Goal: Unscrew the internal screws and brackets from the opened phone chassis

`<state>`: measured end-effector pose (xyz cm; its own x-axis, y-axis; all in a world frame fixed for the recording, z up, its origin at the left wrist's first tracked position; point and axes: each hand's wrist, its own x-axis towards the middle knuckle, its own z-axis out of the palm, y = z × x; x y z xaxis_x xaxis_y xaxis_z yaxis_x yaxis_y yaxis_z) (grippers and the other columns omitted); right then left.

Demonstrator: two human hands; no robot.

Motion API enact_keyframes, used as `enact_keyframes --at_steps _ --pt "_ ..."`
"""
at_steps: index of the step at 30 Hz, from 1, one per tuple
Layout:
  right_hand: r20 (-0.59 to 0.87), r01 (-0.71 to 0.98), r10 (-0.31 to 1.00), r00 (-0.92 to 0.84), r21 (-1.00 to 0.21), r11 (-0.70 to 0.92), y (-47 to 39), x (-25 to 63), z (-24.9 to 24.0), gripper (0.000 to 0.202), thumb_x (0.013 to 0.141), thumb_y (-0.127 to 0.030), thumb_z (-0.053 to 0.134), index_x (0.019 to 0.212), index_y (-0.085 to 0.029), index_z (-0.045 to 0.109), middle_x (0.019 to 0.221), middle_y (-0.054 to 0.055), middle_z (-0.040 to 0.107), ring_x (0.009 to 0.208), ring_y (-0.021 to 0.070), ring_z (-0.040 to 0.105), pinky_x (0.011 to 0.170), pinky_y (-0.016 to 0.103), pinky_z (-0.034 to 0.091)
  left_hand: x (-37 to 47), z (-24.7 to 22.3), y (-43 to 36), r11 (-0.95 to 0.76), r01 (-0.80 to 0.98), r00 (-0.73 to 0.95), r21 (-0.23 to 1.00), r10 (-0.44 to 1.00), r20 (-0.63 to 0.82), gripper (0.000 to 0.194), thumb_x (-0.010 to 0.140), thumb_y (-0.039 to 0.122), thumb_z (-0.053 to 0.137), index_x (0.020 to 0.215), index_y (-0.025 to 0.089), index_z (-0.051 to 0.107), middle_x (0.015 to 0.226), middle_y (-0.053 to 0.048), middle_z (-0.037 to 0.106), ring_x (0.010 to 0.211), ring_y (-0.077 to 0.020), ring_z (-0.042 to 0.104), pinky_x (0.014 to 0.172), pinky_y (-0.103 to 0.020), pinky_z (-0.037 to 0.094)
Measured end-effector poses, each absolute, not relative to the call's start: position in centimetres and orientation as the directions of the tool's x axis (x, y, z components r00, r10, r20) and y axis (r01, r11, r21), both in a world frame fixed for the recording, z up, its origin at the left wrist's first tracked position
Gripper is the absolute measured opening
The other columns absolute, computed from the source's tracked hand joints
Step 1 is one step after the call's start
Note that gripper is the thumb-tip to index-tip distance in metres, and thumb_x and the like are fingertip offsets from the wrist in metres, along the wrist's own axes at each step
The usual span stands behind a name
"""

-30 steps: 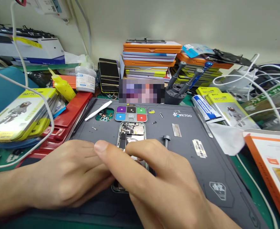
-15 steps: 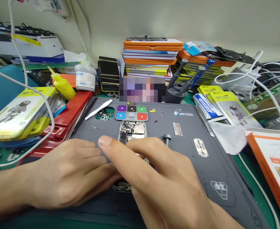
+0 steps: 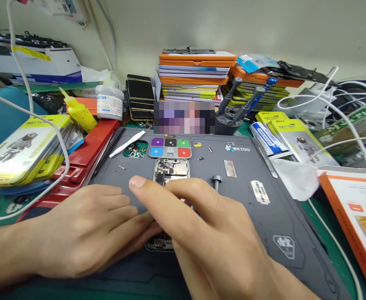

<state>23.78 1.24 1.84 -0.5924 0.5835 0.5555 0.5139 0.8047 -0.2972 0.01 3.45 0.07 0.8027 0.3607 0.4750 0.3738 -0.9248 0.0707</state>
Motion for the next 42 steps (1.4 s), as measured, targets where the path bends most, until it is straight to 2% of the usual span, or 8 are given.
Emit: enact_keyframes --at_steps 8,14,18,24,28,32,38,42 --pt "0.534 0.554 0.617 -0.578 -0.298 0.778 1.3 23.8 2.0 0.059 0.097 -0.001 0.047 0.153 -0.019 0.051 0.125 0.004 0.071 0.103 0.0138 0.071 0.089 0.021 0.062 0.0 -0.1 3.4 -0.930 0.357 0.809 0.082 0.352 0.471 0.031 0.107 0.016 0.052 0.088 0.012 0.076 0.062 0.000 0.065 0.048 -0.0214 0.053 0.043 -0.043 0.033" --pt "0.529 0.563 0.636 -0.562 -0.319 0.763 1.3 23.4 1.8 0.058 0.097 -0.001 0.050 0.153 -0.018 0.048 0.126 0.003 0.067 0.108 0.0108 0.066 0.092 0.015 0.058 0.0 0.3 3.4 -0.929 0.364 0.805 0.067 0.350 0.480 0.033 0.106 0.014 0.053 0.079 0.015 0.071 0.060 0.000 0.062 0.047 -0.0207 0.049 0.044 -0.043 0.030" --pt "0.534 0.551 0.615 -0.580 -0.298 0.779 1.5 23.2 1.7 0.051 0.100 -0.010 0.059 0.149 -0.018 0.051 0.120 0.003 0.068 0.106 0.0115 0.067 0.090 0.015 0.059 0.0 0.4 3.4 -0.929 0.362 0.800 0.074 0.351 0.487 0.041 0.105 0.012 0.050 0.068 0.017 0.064 0.057 -0.001 0.057 0.047 -0.0202 0.047 0.045 -0.043 0.031" --pt "0.548 0.553 0.620 -0.561 -0.309 0.773 1.5 23.2 1.4 0.049 0.099 -0.004 0.058 0.146 -0.019 0.054 0.117 0.002 0.068 0.102 0.0096 0.068 0.091 0.015 0.058 -0.2 0.2 3.4 -0.933 0.359 0.800 0.031 0.324 0.505 0.035 0.103 0.013 0.055 0.069 0.017 0.063 0.058 0.000 0.056 0.049 -0.0191 0.046 0.047 -0.043 0.028" --pt "0.558 0.540 0.615 -0.557 -0.319 0.779 1.6 23.3 1.1 0.054 0.098 -0.001 0.059 0.150 -0.016 0.052 0.121 0.003 0.069 0.106 0.0103 0.066 0.095 0.017 0.057 -0.3 0.3 3.3 -0.933 0.360 0.803 0.006 0.314 0.507 0.034 0.104 0.016 0.057 0.071 0.018 0.061 0.059 0.001 0.054 0.050 -0.0185 0.043 0.048 -0.042 0.025" --pt "0.582 0.502 0.606 -0.543 -0.354 0.789 1.7 23.4 0.9 0.062 0.096 0.001 0.061 0.154 -0.016 0.048 0.130 0.003 0.069 0.112 0.0107 0.065 0.099 0.019 0.055 -0.3 0.4 3.2 -0.935 0.355 0.812 0.025 0.321 0.488 0.035 0.105 0.016 0.054 0.071 0.019 0.060 0.060 0.001 0.054 0.051 -0.0191 0.043 0.048 -0.043 0.024" --pt "0.563 0.519 0.607 -0.561 -0.332 0.787 1.3 23.7 0.8 0.060 0.097 -0.002 0.061 0.154 -0.018 0.050 0.130 0.003 0.068 0.113 0.0120 0.064 0.097 0.020 0.056 -0.1 0.3 3.3 -0.913 0.396 0.785 0.101 0.394 0.478 0.036 0.106 0.016 0.052 0.072 0.018 0.065 0.058 0.001 0.056 0.048 -0.0197 0.048 0.046 -0.042 0.029" --pt "0.533 0.527 0.621 -0.575 -0.339 0.779 1.2 23.7 0.8 0.061 0.098 -0.004 0.060 0.156 -0.020 0.049 0.129 0.002 0.068 0.112 0.0132 0.065 0.094 0.021 0.059 0.0 0.3 3.4 -0.909 0.402 0.783 0.109 0.403 0.474 0.036 0.106 0.015 0.052 0.075 0.017 0.070 0.056 0.001 0.057 0.046 -0.0201 0.050 0.044 -0.041 0.031"
